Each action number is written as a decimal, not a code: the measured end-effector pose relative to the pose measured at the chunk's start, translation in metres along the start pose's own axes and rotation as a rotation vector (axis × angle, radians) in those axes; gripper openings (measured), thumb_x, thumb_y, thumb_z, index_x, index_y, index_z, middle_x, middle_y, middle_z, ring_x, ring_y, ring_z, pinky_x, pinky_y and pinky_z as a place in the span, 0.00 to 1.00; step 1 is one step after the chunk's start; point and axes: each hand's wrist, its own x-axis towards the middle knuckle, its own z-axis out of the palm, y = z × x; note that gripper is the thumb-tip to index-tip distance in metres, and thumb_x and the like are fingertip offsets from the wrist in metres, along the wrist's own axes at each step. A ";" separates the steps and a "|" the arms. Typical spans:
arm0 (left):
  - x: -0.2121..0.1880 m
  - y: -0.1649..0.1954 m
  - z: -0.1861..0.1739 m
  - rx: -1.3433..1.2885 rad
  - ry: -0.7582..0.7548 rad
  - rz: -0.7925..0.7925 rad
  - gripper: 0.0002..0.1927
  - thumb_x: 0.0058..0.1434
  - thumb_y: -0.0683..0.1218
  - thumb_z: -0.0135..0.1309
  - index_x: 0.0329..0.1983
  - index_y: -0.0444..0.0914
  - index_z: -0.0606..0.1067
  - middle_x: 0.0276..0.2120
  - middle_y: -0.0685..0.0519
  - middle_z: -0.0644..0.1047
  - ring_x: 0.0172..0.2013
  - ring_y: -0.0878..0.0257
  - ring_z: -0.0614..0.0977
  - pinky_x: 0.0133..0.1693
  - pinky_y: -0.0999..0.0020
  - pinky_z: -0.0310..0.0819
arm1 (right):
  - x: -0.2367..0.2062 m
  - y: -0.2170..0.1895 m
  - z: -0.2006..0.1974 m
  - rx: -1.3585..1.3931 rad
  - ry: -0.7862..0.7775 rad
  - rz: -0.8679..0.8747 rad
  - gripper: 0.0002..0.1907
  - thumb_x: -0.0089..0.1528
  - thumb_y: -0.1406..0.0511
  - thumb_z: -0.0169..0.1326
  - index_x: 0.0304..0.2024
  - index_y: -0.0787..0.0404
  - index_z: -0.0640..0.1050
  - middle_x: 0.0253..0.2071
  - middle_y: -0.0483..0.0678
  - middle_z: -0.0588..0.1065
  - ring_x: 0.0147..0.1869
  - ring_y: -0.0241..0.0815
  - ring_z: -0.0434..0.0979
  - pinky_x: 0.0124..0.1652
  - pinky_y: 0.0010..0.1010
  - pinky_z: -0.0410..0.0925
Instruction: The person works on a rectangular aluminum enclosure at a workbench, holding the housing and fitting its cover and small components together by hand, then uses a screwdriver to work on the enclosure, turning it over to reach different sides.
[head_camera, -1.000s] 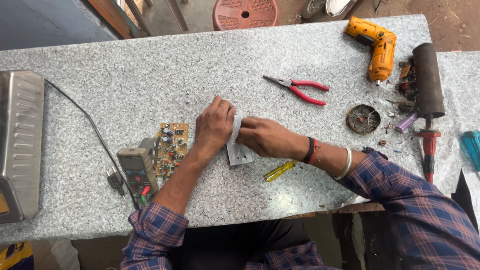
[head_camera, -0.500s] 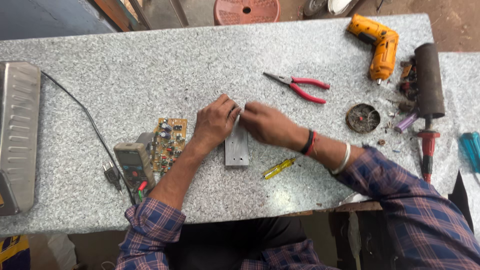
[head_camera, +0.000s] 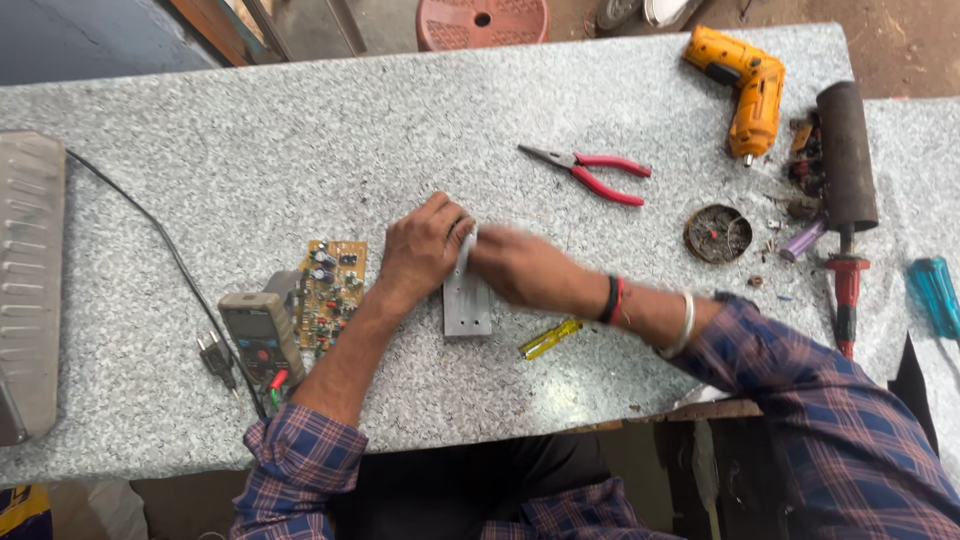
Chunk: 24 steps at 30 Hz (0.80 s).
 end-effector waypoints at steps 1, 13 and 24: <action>0.001 0.000 0.000 0.005 0.001 -0.006 0.11 0.70 0.52 0.52 0.38 0.40 0.77 0.38 0.49 0.75 0.35 0.47 0.82 0.37 0.50 0.76 | 0.000 -0.002 0.000 0.018 -0.099 0.039 0.06 0.64 0.68 0.54 0.43 0.63 0.73 0.40 0.54 0.71 0.41 0.53 0.74 0.39 0.43 0.71; 0.003 0.003 -0.001 -0.024 0.013 -0.005 0.10 0.68 0.52 0.53 0.38 0.41 0.77 0.38 0.50 0.75 0.35 0.49 0.82 0.37 0.50 0.77 | 0.003 0.003 0.001 0.029 -0.133 -0.007 0.05 0.64 0.69 0.55 0.41 0.64 0.75 0.38 0.55 0.71 0.41 0.52 0.75 0.40 0.41 0.72; 0.001 0.001 0.002 -0.025 0.011 -0.017 0.11 0.69 0.52 0.52 0.38 0.40 0.77 0.38 0.50 0.75 0.37 0.49 0.82 0.39 0.51 0.77 | 0.005 -0.001 -0.001 0.021 -0.228 0.041 0.08 0.66 0.65 0.57 0.36 0.64 0.74 0.33 0.52 0.69 0.36 0.48 0.73 0.36 0.41 0.70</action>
